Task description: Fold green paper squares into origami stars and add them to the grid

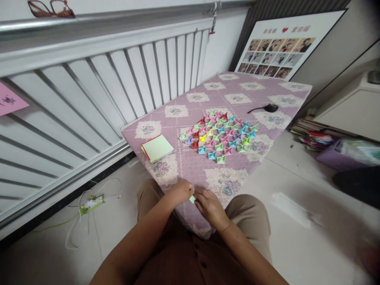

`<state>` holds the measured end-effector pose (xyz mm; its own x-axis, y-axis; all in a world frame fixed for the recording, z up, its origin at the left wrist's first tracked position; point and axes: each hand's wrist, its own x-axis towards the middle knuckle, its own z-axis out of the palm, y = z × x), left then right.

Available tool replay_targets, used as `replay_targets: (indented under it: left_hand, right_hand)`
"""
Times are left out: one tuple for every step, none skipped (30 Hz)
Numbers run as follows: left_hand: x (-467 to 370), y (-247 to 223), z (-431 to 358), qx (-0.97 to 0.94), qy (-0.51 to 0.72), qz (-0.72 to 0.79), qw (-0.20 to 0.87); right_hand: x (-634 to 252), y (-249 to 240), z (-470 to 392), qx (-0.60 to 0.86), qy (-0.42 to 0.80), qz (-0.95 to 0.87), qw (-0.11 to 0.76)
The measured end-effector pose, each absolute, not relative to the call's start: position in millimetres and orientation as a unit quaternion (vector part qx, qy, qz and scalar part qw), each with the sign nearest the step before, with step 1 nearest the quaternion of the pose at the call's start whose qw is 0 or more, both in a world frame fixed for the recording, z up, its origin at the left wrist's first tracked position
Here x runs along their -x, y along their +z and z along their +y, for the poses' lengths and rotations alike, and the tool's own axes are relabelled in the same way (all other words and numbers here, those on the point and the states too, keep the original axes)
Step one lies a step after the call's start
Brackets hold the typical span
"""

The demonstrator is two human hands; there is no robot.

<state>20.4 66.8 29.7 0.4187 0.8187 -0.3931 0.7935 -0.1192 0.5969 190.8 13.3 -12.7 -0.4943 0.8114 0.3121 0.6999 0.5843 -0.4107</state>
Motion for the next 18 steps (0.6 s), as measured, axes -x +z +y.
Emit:
replay_targets:
  left_hand:
    - [-20, 31, 66, -0.751, 0.013, 0.541, 0.377]
    - [-20, 32, 65, -0.753, 0.011, 0.545, 0.367]
    - [-20, 32, 64, -0.755, 0.011, 0.550, 0.358]
    - [-20, 32, 63, -0.756, 0.010, 0.554, 0.349]
    - [-19, 32, 63, -0.757, 0.009, 0.558, 0.340]
    - [-19, 32, 62, -0.758, 0.008, 0.561, 0.333]
    - [-19, 31, 62, -0.759, 0.007, 0.564, 0.326]
    - [-19, 30, 61, -0.761, 0.007, 0.566, 0.319]
    - [-19, 29, 61, -0.762, 0.007, 0.567, 0.311]
    - [-18, 28, 60, -0.764, 0.009, 0.569, 0.304]
    - [-17, 27, 59, -0.767, 0.012, 0.569, 0.296]
    - [-16, 25, 58, -0.770, 0.017, 0.569, 0.289]
    - [-15, 24, 57, -0.774, 0.022, 0.567, 0.283]
    - [-13, 23, 55, -0.778, 0.027, 0.562, 0.278]
    - [-10, 22, 52, -0.783, 0.032, 0.557, 0.276]
    - [-7, 21, 49, -0.788, 0.037, 0.549, 0.275]
    - [-4, 20, 46, -0.793, 0.040, 0.541, 0.276]
    - [-1, 20, 42, -0.798, 0.044, 0.532, 0.278]
  right_hand:
    - [-191, -14, 15, 0.438, 0.118, -0.859, 0.237]
    - [-192, -15, 16, 0.435, 0.119, -0.862, 0.232]
    - [-192, -15, 17, 0.431, 0.121, -0.865, 0.227]
    - [-193, -16, 19, 0.428, 0.122, -0.867, 0.223]
    - [-194, -16, 20, 0.425, 0.123, -0.869, 0.220]
    - [-194, -16, 21, 0.420, 0.124, -0.872, 0.219]
    - [-194, -16, 23, 0.415, 0.125, -0.875, 0.218]
    - [-194, -15, 24, 0.411, 0.124, -0.877, 0.215]
    - [-193, -15, 25, 0.410, 0.122, -0.879, 0.211]
    - [-193, -14, 26, 0.410, 0.118, -0.881, 0.205]
    - [-192, -14, 26, 0.413, 0.112, -0.882, 0.197]
    - [-191, -13, 26, 0.417, 0.106, -0.883, 0.189]
    - [-190, -12, 26, 0.421, 0.098, -0.883, 0.181]
    - [-189, -12, 25, 0.424, 0.091, -0.884, 0.174]
    - [-189, -11, 25, 0.426, 0.085, -0.884, 0.170]
    - [-188, -11, 24, 0.428, 0.080, -0.884, 0.168]
    - [-188, -11, 23, 0.429, 0.077, -0.884, 0.169]
    - [-188, -11, 22, 0.429, 0.076, -0.883, 0.173]
